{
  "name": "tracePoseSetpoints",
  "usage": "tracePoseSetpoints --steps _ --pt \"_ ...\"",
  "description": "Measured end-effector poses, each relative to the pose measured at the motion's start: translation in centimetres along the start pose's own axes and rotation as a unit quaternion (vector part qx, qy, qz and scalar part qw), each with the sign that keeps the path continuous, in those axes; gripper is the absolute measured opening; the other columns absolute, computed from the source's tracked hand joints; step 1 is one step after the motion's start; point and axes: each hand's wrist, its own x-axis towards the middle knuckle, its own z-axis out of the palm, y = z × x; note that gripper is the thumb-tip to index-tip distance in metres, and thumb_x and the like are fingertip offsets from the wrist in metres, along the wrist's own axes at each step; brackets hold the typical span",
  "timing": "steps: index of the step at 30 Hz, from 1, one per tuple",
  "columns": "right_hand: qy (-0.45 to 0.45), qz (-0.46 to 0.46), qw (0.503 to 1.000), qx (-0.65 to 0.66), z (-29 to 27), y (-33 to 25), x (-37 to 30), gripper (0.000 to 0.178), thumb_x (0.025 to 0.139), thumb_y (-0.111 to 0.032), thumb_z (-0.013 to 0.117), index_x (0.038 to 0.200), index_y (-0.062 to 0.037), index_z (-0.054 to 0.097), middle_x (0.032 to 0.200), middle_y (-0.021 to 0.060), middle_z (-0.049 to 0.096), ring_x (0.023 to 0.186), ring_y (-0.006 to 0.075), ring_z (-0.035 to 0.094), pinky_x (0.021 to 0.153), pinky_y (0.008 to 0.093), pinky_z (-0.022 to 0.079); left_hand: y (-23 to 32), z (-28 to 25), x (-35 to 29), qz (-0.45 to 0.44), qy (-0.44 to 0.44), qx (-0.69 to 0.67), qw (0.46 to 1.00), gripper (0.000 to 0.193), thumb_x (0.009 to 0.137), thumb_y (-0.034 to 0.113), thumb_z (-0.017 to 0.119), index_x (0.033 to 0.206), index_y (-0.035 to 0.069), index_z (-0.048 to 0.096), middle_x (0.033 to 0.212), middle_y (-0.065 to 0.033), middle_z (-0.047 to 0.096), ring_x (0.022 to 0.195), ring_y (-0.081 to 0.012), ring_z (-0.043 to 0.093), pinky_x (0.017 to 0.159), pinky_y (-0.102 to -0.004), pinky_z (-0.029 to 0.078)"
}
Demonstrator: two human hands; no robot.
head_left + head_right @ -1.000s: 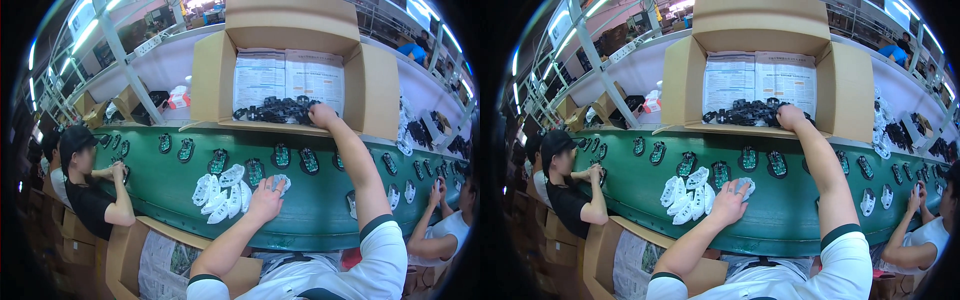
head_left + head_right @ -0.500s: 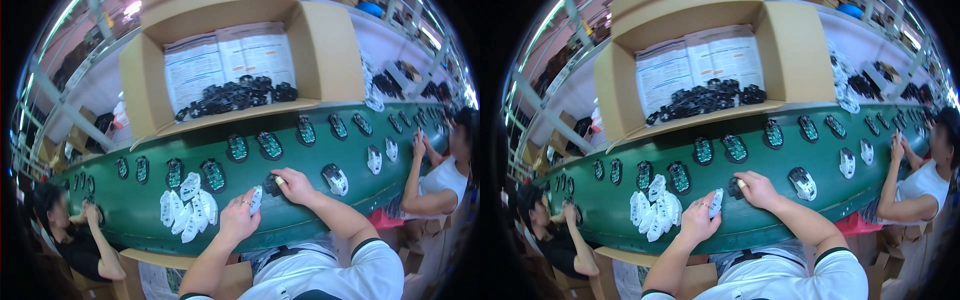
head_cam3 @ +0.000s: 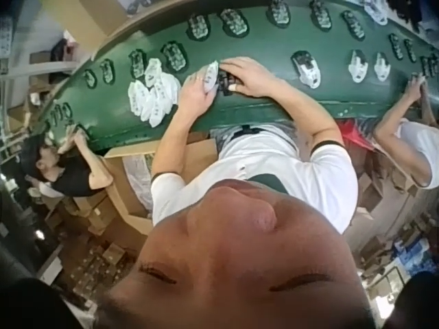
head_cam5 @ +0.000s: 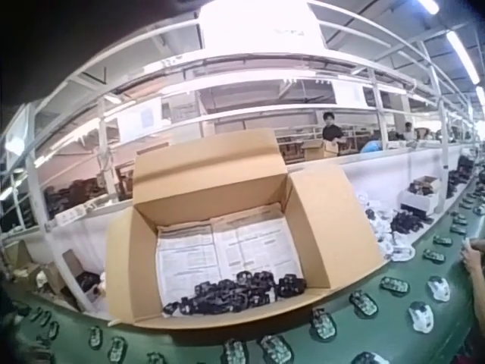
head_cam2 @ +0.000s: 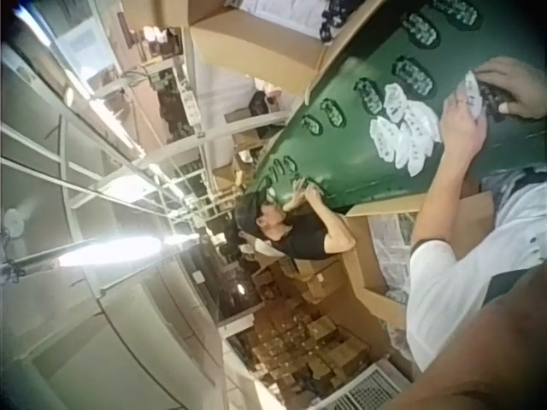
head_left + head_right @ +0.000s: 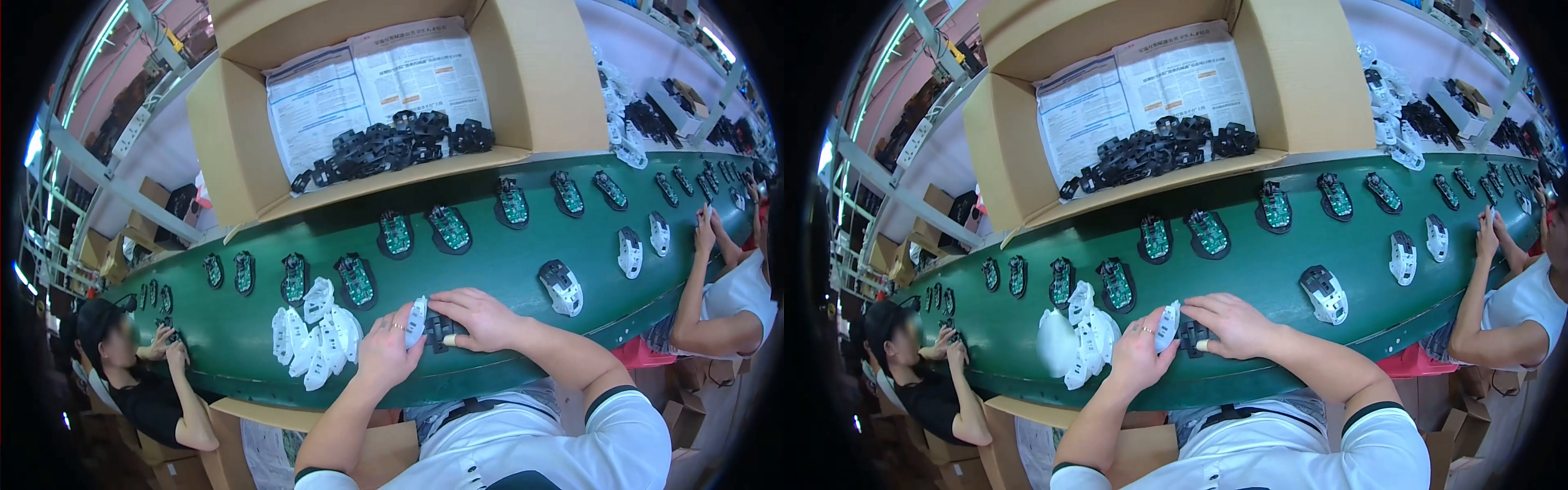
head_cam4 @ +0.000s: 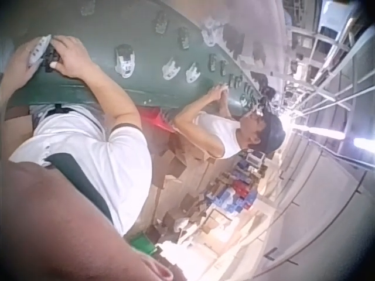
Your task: The person takes mouse shells from a cardboard box, retrieves plastic parts from another box, assembles the parts into the shells by hand, and places the assembled pieces on the conveyor belt.
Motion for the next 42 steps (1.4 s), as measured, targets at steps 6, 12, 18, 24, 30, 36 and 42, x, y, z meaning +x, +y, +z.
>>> tracePoseSetpoints --steps 6,12,18,24,30,36,42 --pt "-0.059 0.000 0.997 0.054 0.3 -2.1 0.7 0.054 0.075 -0.025 0.087 0.121 -0.0050 0.067 0.133 0.0135 0.063 0.123 0.0365 0.060 0.104 0.0497 0.051 -0.5 -0.1 -0.6 -0.019 0.036 0.007 0.999 0.064 0.086 0.026 0.082 0.140 0.003 0.058 0.115 -0.0236 0.073 0.105 -0.0430 0.071 0.088 -0.0485 0.059" --pt "-0.064 0.029 0.998 0.000 0.8 -3.3 0.2 0.051 0.070 -0.022 0.088 0.115 -0.0061 0.069 0.130 0.0145 0.065 0.121 0.0386 0.061 0.104 0.0487 0.051 -0.2 1.1 -0.9 0.009 0.052 -0.029 0.998 0.062 0.088 0.024 0.077 0.143 0.004 0.056 0.116 -0.0213 0.073 0.108 -0.0409 0.070 0.089 -0.0488 0.058" --pt "0.060 0.096 0.988 0.108 0.4 0.4 -0.6 0.056 0.078 -0.019 0.084 0.127 -0.0009 0.064 0.136 0.0213 0.066 0.120 0.0384 0.066 0.102 0.0448 0.055 -0.1 1.6 0.8 0.052 0.151 -0.182 0.970 0.057 0.086 0.009 0.081 0.139 -0.002 0.060 0.130 -0.0247 0.068 0.121 -0.0403 0.067 0.103 -0.0437 0.055" --pt "0.159 -0.009 0.963 0.216 -0.2 0.9 -0.2 0.063 0.083 -0.022 0.087 0.136 0.0008 0.062 0.145 0.0236 0.063 0.125 0.0375 0.067 0.105 0.0441 0.054 -0.1 1.6 0.1 -0.022 0.104 -0.303 0.947 0.068 0.088 0.010 0.081 0.146 -0.006 0.052 0.116 -0.0194 0.077 0.103 -0.0264 0.078 0.087 -0.0360 0.061" --pt "0.156 -0.080 0.974 0.141 -0.6 1.1 -0.8 0.065 0.086 -0.031 0.084 0.136 0.0040 0.062 0.141 0.0281 0.064 0.125 0.0414 0.067 0.105 0.0476 0.054 1.5 1.3 -0.4 0.015 0.067 -0.286 0.956 0.070 0.086 0.010 0.083 0.147 -0.006 0.052 0.115 -0.0204 0.077 0.101 -0.0270 0.079 0.085 -0.0356 0.062" --pt "0.150 -0.106 0.975 0.127 -0.2 0.7 -0.6 0.066 0.084 -0.031 0.086 0.134 0.0053 0.065 0.142 0.0282 0.064 0.122 0.0425 0.069 0.104 0.0467 0.055 1.2 1.2 -0.7 0.029 0.078 -0.257 0.963 0.068 0.083 0.012 0.084 0.142 -0.008 0.056 0.106 -0.0191 0.078 0.090 -0.0259 0.080 0.077 -0.0347 0.062" --pt "0.131 -0.091 0.977 0.138 0.5 0.2 -0.3 0.064 0.086 -0.027 0.085 0.138 0.0057 0.064 0.145 0.0291 0.062 0.124 0.0435 0.067 0.105 0.0478 0.054 1.4 0.8 -0.9 0.039 0.071 -0.245 0.966 0.064 0.084 0.015 0.084 0.139 -0.007 0.058 0.097 -0.0163 0.078 0.081 -0.0241 0.079 0.071 -0.0342 0.061"
